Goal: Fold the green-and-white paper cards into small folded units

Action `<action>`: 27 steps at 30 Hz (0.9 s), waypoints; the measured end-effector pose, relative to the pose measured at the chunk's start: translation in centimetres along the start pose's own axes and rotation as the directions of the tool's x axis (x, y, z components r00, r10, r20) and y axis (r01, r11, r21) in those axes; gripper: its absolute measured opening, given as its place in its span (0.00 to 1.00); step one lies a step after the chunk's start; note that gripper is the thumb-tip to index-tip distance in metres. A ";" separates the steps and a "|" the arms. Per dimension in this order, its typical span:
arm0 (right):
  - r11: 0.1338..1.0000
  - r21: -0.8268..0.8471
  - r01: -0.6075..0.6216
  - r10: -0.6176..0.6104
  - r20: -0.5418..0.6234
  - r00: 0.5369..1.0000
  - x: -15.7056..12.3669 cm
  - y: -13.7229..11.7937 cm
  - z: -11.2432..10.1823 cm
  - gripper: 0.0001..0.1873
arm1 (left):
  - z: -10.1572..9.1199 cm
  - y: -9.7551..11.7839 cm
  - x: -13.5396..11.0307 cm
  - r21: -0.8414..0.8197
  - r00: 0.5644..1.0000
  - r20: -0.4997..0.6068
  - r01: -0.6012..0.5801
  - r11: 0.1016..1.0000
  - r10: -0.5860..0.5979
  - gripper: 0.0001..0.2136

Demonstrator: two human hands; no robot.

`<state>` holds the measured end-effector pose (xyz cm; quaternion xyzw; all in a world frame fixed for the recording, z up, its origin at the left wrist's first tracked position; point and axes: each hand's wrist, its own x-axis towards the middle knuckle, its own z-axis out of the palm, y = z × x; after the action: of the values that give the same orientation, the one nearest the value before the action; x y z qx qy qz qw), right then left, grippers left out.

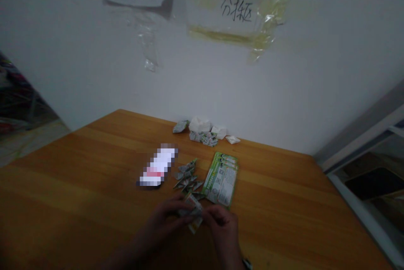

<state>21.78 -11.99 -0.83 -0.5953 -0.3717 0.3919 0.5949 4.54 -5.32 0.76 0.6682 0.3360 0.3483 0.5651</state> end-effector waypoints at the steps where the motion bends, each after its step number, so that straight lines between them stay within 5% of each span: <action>1: 1.000 0.011 -0.002 0.002 0.006 1.000 0.0 0.0 0.1 0.16 | 0.0 0.0 0.2 -0.038 1.000 -0.009 0.010 0.999 -0.010 0.07; 12: 0.982 0.178 -0.058 0.063 -0.026 0.998 -0.9 -0.4 2.0 0.16 | 1.2 1.0 0.1 -0.276 0.952 -0.159 0.212 0.937 -0.262 0.16; 22: 1.000 -0.004 -0.026 0.025 -0.067 0.997 -0.5 -0.2 1.3 0.09 | 1.5 0.9 -0.1 -0.255 0.945 -0.184 0.219 0.942 -0.270 0.18; 27: 0.998 0.031 -0.051 0.055 -0.120 0.991 -0.6 -0.7 1.6 0.10 | 1.9 0.9 -0.5 -0.245 0.950 -0.191 0.198 0.949 -0.247 0.17</action>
<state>20.11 -11.85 -0.11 -0.6190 -0.3136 0.3761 0.6140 5.91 -6.87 1.40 0.5156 0.4287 0.3889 0.6318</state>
